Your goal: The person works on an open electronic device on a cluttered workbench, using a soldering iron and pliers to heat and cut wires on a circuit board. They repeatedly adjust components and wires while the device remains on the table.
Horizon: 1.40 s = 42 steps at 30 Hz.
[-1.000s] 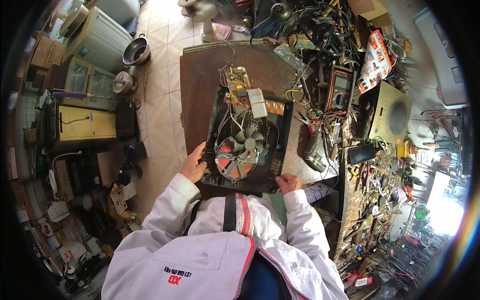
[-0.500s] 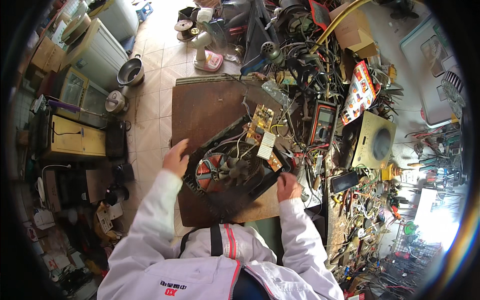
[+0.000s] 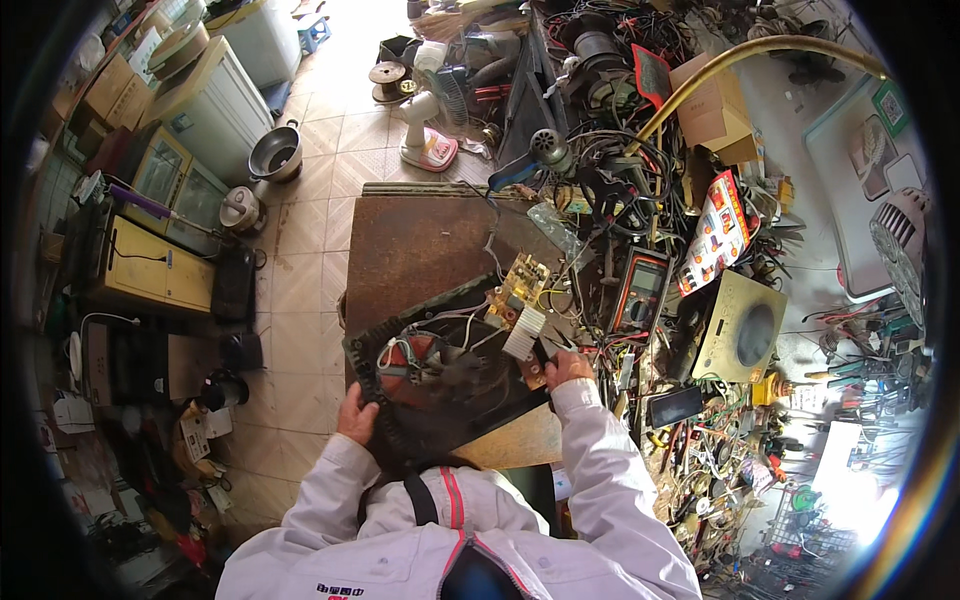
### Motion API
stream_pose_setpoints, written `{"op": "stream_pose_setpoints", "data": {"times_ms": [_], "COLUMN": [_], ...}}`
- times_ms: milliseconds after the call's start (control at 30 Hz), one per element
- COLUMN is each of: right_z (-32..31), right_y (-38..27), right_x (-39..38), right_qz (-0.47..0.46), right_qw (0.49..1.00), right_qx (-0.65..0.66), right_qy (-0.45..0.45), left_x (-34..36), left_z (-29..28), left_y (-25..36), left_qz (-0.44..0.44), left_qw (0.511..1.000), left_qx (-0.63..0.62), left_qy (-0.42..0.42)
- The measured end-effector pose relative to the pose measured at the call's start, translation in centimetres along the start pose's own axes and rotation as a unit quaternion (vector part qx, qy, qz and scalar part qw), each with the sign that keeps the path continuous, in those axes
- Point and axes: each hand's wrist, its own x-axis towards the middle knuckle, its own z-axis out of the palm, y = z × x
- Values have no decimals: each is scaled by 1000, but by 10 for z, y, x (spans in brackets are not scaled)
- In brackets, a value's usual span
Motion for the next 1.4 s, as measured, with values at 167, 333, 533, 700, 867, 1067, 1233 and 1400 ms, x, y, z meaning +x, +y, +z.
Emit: {"op": "stream_pose_setpoints", "data": {"times_ms": [167, 333, 533, 700, 867, 1067, 1233, 1400], "right_z": [33, 67, 103, 19, -68, -19, 15, -55], "right_y": [-13, -49, -82, -71, -95, -131, -110, -77], "right_x": [-59, -111, -158, -115, 52, 169, 188, 183], "right_qz": [19, 80, 10, -131, -115, -32, -63, -152], "right_qw": [994, 965, 923, 935, 982, 996, 992, 975], "right_qx": [74, 183, 231, 201, 119, 3, 98, 137], "right_qy": [-74, -173, -307, -260, 95, -89, -50, -87], "left_x": [47, 136, 236, 238, 188, 41, -22, -21], "left_z": [-42, -58, -5, 52, 22, -6, 46, 62], "left_y": [70, 107, 123, 148, 140, 77, 35, 0], "left_qz": [-32, 28, 163, 73, 184, 25, -74, -65], "left_qw": [978, 944, 829, 851, 879, 916, 977, 974], "left_qx": [204, 320, 520, 504, 428, 296, 95, 145], "left_qy": [-20, -71, -124, -127, 102, 268, 176, 160]}}
